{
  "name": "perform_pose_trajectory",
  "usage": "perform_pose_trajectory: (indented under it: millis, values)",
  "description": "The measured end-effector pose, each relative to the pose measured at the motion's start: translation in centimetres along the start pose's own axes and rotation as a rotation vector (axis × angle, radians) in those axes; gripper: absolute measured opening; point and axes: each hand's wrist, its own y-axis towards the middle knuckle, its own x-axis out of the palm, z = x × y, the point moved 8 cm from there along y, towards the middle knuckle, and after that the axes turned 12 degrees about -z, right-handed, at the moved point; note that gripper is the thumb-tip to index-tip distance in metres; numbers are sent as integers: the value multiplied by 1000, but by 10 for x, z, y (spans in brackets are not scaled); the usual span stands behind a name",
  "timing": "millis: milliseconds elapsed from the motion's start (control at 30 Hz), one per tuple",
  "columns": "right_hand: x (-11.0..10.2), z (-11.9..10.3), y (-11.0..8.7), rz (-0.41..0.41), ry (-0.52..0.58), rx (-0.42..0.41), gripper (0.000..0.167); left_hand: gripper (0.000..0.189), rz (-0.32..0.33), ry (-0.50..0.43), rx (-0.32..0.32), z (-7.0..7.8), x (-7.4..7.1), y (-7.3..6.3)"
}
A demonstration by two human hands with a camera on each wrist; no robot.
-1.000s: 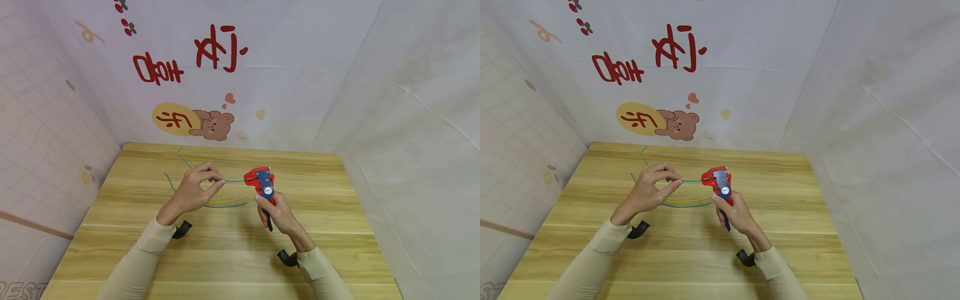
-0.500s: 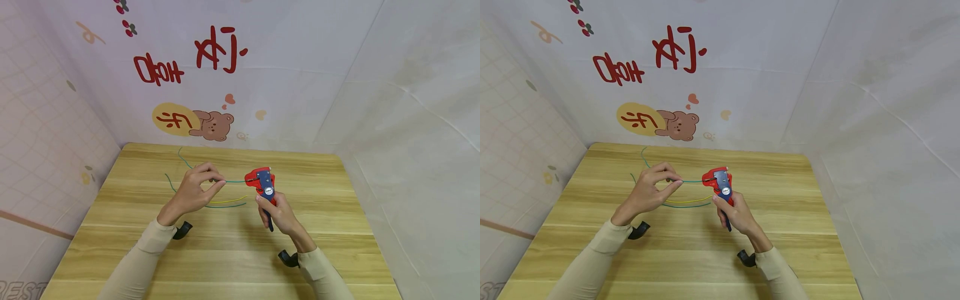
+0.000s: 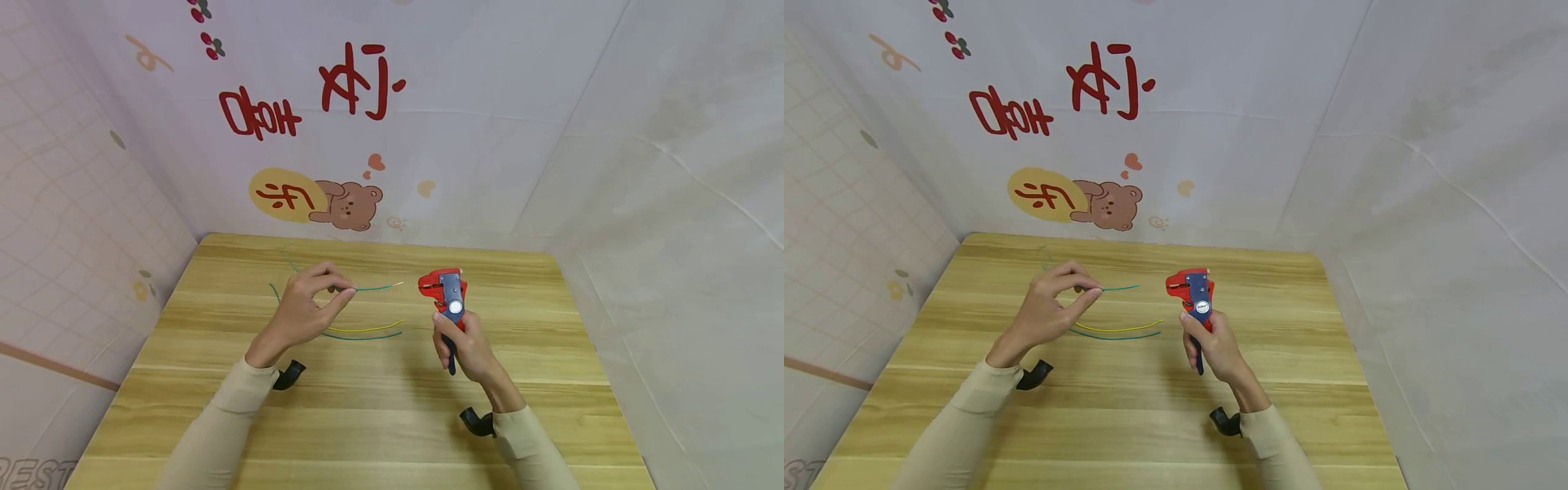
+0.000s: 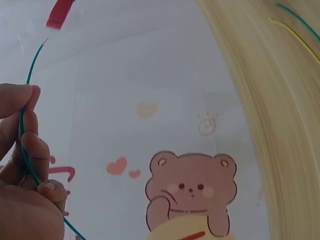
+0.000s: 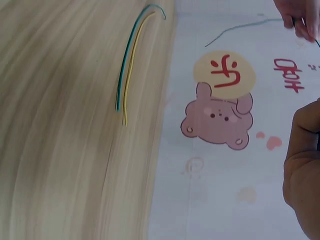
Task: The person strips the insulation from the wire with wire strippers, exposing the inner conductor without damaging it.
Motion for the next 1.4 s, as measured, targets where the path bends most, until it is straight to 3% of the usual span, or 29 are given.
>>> perform_pose_trajectory:
  millis: [200, 800, 1200, 1400]
  values:
    - [-15, -4, -8, 42, 21, -22, 48, 22, 23, -20, 3, -4, -12, -5]
    - [-22, 1, -13, 59, 5, 37, 46, 19, -21, -10, -22, -16, 0, -8]
    - [-22, 4, -12, 30, 6, 41, 39, 13, -52, 15, -80, -26, 7, -12]
    - [-20, 7, -11, 11, 3, 60, 36, 13, -52, 20, -80, -30, 11, -15]
